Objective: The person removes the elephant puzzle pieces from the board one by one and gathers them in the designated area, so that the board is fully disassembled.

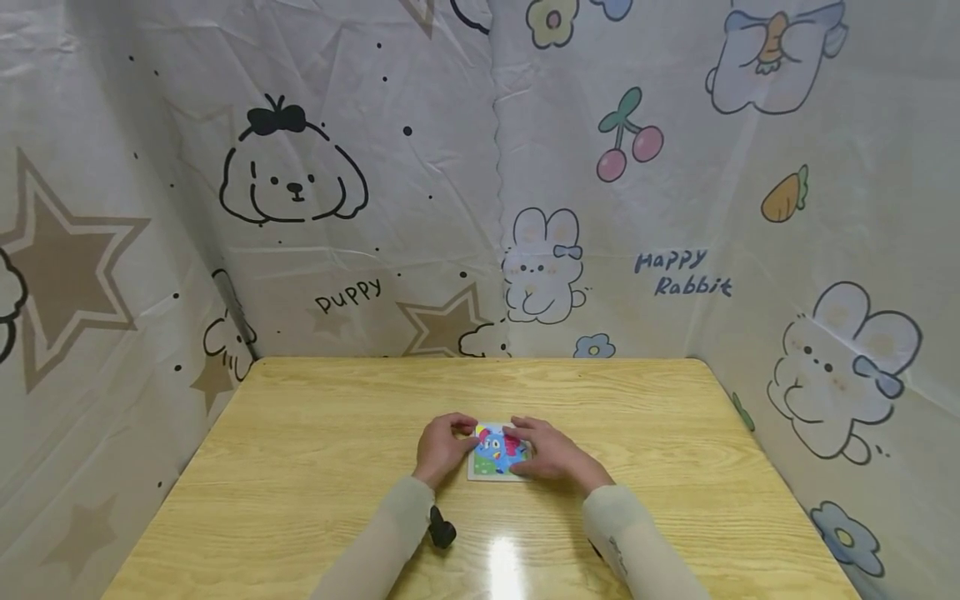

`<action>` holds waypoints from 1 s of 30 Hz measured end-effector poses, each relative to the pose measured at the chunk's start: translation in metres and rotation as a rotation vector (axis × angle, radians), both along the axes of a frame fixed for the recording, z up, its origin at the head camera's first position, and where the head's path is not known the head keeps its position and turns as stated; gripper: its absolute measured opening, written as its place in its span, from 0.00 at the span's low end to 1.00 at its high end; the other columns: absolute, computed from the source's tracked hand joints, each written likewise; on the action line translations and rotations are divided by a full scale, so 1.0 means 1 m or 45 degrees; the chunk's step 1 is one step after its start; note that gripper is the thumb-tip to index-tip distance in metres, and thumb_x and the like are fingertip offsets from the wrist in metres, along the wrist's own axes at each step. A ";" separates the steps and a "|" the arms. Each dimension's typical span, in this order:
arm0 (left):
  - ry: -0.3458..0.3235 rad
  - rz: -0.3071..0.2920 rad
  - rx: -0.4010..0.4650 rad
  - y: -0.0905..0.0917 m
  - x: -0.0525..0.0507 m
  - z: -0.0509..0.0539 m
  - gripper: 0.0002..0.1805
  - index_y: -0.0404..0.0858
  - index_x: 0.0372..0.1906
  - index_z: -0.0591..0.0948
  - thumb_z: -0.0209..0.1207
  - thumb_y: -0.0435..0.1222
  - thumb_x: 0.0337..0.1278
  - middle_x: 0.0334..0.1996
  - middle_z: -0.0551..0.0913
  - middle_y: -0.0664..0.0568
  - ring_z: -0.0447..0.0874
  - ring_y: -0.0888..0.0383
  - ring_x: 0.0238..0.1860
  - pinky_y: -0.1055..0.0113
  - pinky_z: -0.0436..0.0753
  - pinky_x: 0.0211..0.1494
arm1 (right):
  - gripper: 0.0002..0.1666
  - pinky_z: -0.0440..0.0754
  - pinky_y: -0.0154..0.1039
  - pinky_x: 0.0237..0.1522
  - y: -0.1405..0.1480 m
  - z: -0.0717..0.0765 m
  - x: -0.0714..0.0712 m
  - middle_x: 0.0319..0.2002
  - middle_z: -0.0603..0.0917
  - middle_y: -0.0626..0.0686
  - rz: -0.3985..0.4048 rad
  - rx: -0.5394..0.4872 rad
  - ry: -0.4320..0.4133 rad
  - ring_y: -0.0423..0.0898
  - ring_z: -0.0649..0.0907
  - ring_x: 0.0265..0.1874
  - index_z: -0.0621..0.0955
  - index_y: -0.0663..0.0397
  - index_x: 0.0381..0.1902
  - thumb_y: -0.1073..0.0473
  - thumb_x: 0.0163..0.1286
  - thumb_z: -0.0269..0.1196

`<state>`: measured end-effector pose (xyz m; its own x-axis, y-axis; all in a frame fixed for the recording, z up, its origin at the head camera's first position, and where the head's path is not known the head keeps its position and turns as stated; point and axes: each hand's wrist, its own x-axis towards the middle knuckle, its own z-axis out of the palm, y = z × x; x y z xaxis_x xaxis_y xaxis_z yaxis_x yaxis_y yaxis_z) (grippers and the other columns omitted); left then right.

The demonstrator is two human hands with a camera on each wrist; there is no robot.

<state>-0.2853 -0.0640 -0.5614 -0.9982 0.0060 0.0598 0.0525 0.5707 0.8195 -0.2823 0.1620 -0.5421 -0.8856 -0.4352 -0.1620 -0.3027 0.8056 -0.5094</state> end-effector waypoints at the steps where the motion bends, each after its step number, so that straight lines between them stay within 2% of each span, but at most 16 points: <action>1: 0.001 0.004 -0.008 0.000 0.000 -0.001 0.11 0.43 0.45 0.90 0.75 0.35 0.56 0.36 0.89 0.55 0.83 0.57 0.39 0.58 0.78 0.48 | 0.40 0.61 0.64 0.76 0.000 0.000 0.000 0.80 0.63 0.52 0.000 -0.001 0.000 0.61 0.60 0.80 0.73 0.43 0.76 0.47 0.68 0.72; 4: 0.010 -0.010 -0.027 0.000 -0.001 -0.001 0.10 0.43 0.45 0.89 0.74 0.35 0.58 0.36 0.88 0.56 0.80 0.59 0.36 0.62 0.77 0.44 | 0.40 0.61 0.65 0.76 0.000 -0.001 0.001 0.80 0.63 0.52 -0.002 -0.005 0.000 0.60 0.60 0.80 0.73 0.43 0.76 0.47 0.68 0.72; 19: 0.071 -0.130 -0.125 -0.004 -0.005 -0.001 0.10 0.43 0.46 0.86 0.72 0.37 0.61 0.37 0.87 0.55 0.80 0.59 0.37 0.61 0.79 0.45 | 0.41 0.62 0.65 0.76 0.002 -0.001 0.001 0.80 0.64 0.54 0.019 -0.037 0.006 0.61 0.61 0.79 0.73 0.46 0.75 0.47 0.68 0.73; 30: 0.042 -0.110 -0.075 -0.010 -0.009 -0.001 0.11 0.43 0.49 0.87 0.71 0.38 0.63 0.37 0.86 0.55 0.77 0.59 0.36 0.63 0.78 0.45 | 0.40 0.60 0.64 0.77 0.001 0.000 0.003 0.81 0.63 0.52 -0.009 -0.040 -0.022 0.60 0.59 0.80 0.73 0.44 0.76 0.48 0.69 0.72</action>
